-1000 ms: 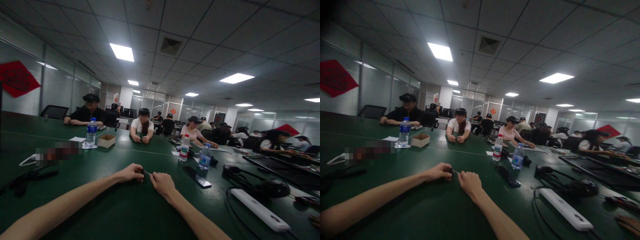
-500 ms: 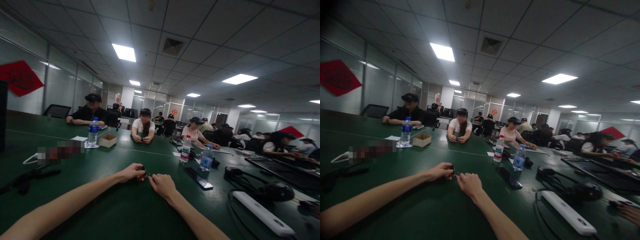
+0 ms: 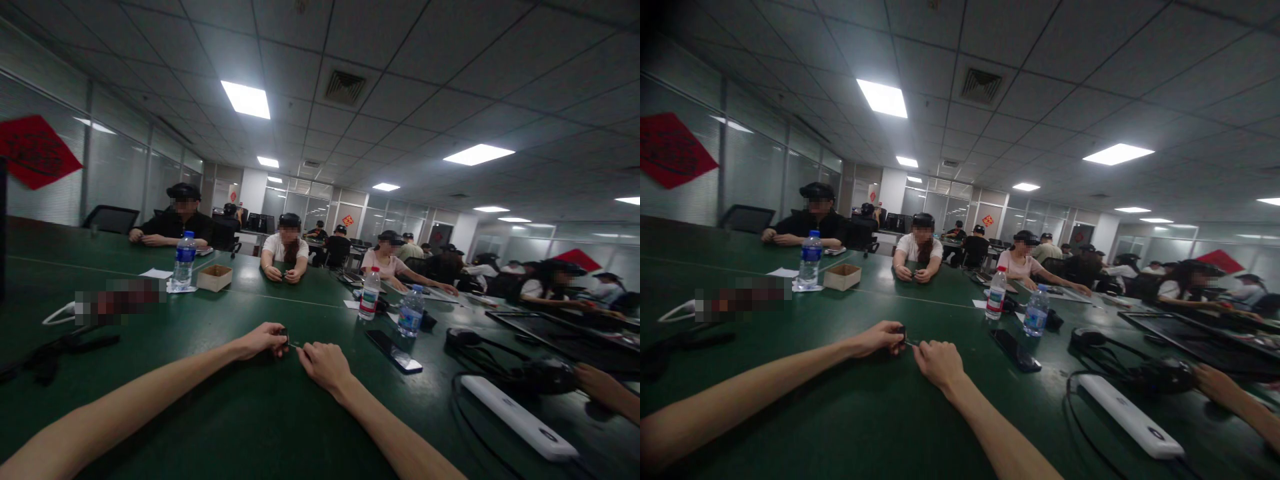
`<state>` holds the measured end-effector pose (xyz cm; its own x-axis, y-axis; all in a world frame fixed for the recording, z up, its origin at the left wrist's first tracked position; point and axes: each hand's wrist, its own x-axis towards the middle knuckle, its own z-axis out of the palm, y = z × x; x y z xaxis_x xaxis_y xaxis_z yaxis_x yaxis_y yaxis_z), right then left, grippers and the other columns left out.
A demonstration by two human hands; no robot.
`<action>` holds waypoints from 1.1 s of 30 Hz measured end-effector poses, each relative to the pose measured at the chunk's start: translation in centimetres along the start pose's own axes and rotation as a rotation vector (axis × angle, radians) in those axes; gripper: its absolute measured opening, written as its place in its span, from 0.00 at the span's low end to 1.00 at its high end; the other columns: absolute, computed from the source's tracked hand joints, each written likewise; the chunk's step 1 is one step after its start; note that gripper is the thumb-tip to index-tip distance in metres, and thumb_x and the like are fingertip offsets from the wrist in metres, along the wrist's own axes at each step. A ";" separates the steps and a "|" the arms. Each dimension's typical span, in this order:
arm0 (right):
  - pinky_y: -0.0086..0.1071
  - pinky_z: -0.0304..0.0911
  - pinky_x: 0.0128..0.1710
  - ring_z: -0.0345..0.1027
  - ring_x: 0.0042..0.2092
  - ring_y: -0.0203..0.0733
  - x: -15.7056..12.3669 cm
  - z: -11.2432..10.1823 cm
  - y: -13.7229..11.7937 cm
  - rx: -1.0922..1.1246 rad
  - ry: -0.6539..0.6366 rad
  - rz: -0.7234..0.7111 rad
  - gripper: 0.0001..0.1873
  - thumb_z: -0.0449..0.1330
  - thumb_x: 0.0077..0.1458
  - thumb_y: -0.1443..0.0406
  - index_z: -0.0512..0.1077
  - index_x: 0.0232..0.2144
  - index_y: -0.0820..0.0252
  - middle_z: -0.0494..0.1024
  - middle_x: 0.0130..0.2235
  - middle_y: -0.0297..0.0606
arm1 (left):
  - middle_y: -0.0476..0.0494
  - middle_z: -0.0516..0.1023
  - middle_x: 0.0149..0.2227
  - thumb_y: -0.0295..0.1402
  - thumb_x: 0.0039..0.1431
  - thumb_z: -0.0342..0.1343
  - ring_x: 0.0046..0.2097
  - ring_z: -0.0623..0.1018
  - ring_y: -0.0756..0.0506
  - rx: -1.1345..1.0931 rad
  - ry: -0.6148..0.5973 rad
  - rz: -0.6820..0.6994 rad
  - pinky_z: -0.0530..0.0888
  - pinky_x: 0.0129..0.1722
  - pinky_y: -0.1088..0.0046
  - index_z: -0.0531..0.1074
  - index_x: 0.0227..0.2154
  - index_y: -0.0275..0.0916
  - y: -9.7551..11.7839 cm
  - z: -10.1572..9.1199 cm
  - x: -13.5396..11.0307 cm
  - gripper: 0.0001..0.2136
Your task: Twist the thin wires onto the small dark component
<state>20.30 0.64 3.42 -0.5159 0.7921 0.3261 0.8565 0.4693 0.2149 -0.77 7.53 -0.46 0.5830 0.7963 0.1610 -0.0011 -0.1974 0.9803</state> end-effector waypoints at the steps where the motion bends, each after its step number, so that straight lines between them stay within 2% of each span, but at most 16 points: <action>1: 0.26 0.57 0.27 0.70 0.29 0.35 0.0 0.0 0.0 0.002 -0.004 -0.011 0.25 0.39 0.65 0.55 0.72 0.35 0.59 0.77 0.33 0.41 | 0.41 0.74 0.32 0.45 0.49 0.60 0.29 0.73 0.50 0.004 0.000 0.000 0.66 0.30 0.75 0.66 0.34 0.33 -0.2 -0.1 0.1 0.20; 6: 0.25 0.56 0.26 0.69 0.27 0.34 -0.1 0.0 0.2 -0.028 0.023 -0.057 0.26 0.38 0.65 0.54 0.73 0.34 0.59 0.77 0.32 0.40 | 0.42 0.74 0.31 0.46 0.49 0.59 0.28 0.72 0.50 0.050 -0.001 0.003 0.66 0.30 0.75 0.67 0.35 0.33 -0.8 -0.4 0.2 0.20; 11: 0.25 0.54 0.24 0.69 0.26 0.35 -0.3 0.0 0.1 -0.060 0.038 -0.076 0.27 0.37 0.65 0.55 0.72 0.35 0.60 0.76 0.32 0.41 | 0.42 0.74 0.32 0.45 0.50 0.58 0.28 0.71 0.51 0.088 -0.033 -0.001 0.66 0.30 0.74 0.67 0.35 0.33 -0.2 -0.3 -0.3 0.18; 17: 0.26 0.55 0.24 0.69 0.27 0.35 -0.4 0.1 -0.1 -0.065 0.059 -0.049 0.26 0.38 0.65 0.54 0.72 0.35 0.60 0.76 0.32 0.41 | 0.43 0.74 0.32 0.43 0.52 0.57 0.27 0.70 0.52 0.090 -0.061 0.010 0.65 0.30 0.75 0.67 0.32 0.33 0.5 -0.3 -0.6 0.16; 27: 0.27 0.58 0.28 0.71 0.30 0.37 -0.3 0.6 -0.2 -0.067 0.082 0.007 0.28 0.37 0.65 0.53 0.73 0.35 0.59 0.77 0.33 0.41 | 0.42 0.74 0.31 0.44 0.50 0.58 0.27 0.69 0.52 0.052 -0.041 0.000 0.64 0.28 0.76 0.66 0.32 0.33 0.1 -0.5 -0.2 0.17; 33: 0.28 0.59 0.30 0.72 0.31 0.37 -0.1 0.8 -0.1 -0.033 0.069 0.048 0.27 0.37 0.65 0.53 0.73 0.37 0.58 0.77 0.34 0.41 | 0.43 0.74 0.31 0.44 0.51 0.57 0.27 0.70 0.52 0.073 -0.063 0.018 0.64 0.28 0.76 0.66 0.32 0.33 0.8 -0.2 -0.6 0.17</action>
<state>20.31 0.80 2.61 -0.4748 0.7844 0.3991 0.8800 0.4170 0.2273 -1.27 6.98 0.26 0.6337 0.7550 0.1683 0.0459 -0.2539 0.9661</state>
